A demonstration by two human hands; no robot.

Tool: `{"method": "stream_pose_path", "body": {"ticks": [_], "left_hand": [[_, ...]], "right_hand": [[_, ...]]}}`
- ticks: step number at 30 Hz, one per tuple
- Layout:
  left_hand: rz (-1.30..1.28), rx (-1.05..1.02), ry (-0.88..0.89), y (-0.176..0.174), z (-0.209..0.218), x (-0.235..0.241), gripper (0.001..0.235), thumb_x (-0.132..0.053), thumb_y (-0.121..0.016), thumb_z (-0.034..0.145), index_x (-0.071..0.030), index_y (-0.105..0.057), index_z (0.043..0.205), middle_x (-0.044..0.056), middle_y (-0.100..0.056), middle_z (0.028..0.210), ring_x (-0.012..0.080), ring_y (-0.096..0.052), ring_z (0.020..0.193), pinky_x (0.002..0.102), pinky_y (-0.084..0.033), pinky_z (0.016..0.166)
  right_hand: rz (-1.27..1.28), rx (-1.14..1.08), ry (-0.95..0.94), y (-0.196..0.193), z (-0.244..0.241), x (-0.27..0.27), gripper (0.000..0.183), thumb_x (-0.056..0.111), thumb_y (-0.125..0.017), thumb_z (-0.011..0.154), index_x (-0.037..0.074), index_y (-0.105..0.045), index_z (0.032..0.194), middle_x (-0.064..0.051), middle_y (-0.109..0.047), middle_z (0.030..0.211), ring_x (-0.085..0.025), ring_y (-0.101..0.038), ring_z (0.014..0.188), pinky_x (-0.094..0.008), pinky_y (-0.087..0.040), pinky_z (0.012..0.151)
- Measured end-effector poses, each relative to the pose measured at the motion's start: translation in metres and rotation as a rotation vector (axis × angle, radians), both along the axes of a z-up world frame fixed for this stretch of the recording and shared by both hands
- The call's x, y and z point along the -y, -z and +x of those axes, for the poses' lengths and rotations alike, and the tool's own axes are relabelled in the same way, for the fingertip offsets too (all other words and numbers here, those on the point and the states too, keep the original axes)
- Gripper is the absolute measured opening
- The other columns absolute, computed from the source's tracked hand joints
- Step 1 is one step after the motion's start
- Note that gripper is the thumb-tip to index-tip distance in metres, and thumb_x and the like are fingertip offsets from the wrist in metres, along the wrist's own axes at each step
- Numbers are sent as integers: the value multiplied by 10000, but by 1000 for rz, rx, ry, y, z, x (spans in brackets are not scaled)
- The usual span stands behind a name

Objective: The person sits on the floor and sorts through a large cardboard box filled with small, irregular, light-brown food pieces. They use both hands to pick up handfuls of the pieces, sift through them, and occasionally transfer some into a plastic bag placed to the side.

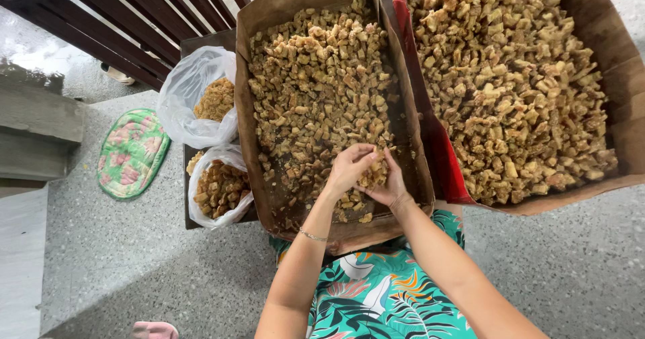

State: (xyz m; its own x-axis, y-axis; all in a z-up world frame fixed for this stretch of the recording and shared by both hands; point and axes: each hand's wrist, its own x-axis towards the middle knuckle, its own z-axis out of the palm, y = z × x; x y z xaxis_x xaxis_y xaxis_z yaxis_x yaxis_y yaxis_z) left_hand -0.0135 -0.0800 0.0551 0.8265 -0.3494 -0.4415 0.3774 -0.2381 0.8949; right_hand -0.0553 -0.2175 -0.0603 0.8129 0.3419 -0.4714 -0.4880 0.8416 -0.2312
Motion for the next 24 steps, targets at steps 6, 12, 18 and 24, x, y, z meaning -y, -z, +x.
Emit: {"method": "stream_pose_path", "body": {"ticks": [6,12,18,24], "left_hand": [[-253,65,-69,15,7,-25,384,-138,-662,973,24,-603,1317,146,-726,1254,182,-682,1134,310,-567,968],[-383,-19,-156,41,7,-37,406,-87,-695,943,77,-590,1300,123,-688,1183,203,-686,1080,344,-582,948],[-118,151,-136,29,4,-38,375,-141,-733,898,26,-676,1228,101,-729,1104,164,-711,1018,297,-566,893],[-36,164,-89,29,2,-32,289,-136,-683,921,-12,-718,1180,55,-766,1037,125,-721,931,268,-584,837]], "right_hand": [[69,58,26,-9,-2,-1,682,681,-483,967,149,-600,1378,-130,-615,1365,-296,-601,1256,-579,-490,1082],[123,53,60,-9,-3,0,584,633,-480,1012,168,-627,1333,-80,-672,1284,-270,-628,1219,-610,-489,1079],[132,76,63,-12,-3,1,536,613,-483,1021,188,-663,1293,-92,-680,1262,-272,-637,1196,-619,-486,1061],[112,73,21,-5,-4,2,581,636,-490,997,165,-642,1300,-110,-687,1251,-273,-666,1140,-608,-492,1070]]}}
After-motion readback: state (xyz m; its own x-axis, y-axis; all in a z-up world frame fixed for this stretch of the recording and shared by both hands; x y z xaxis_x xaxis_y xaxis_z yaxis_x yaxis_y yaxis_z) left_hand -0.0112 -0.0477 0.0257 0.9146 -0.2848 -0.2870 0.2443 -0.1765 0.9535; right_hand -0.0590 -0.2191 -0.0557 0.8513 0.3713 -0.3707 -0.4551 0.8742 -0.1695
